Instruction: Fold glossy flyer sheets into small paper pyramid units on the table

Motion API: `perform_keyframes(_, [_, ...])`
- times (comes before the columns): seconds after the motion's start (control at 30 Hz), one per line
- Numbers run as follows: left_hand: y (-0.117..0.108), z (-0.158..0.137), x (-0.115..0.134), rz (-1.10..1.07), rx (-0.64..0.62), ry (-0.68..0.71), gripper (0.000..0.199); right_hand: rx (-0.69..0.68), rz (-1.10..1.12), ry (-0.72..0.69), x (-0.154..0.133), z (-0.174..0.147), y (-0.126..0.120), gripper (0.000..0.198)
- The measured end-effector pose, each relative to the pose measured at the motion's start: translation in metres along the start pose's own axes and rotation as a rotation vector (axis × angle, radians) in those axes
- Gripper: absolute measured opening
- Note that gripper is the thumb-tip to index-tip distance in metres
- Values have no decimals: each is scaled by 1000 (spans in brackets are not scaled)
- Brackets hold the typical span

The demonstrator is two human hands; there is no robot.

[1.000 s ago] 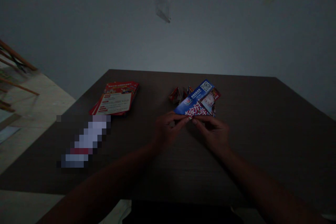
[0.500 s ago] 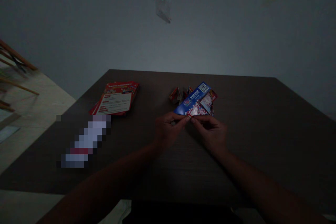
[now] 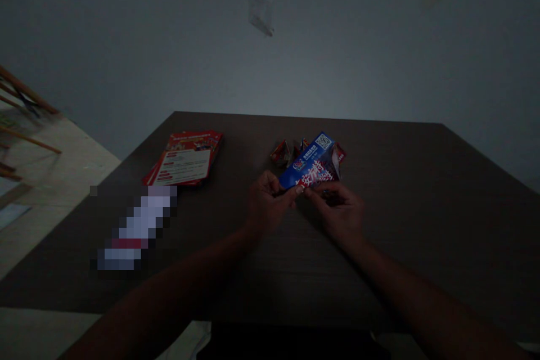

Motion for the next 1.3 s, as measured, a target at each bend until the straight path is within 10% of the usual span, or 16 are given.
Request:
perform_keyframes(0.27, [-1, 3, 3, -71, -53, 15, 43, -68, -4, -146, -4, -3, -1, 10])
perform_keyframes(0.63, [-6, 7, 3, -15, -71, 70, 44, 39, 330, 149, 14, 7, -8, 66])
perform_keyframes(0.83, [4, 0, 5, -58, -83, 68, 41, -214, 362, 394, 44, -6, 16, 24])
perform_keyframes(1.3, [8, -2, 7, -16, -78, 77, 38, -195, 173, 363, 21, -1, 12, 29])
Point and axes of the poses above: each hand's wrist, its own z-axis towards the middle knuckle, its own y-axis out of the palm, x = y × z, the point moved 7 cm from there along z, towards the middle knuckle, and after that the axes turned 8 degrees about z, right-handed, at the moved point
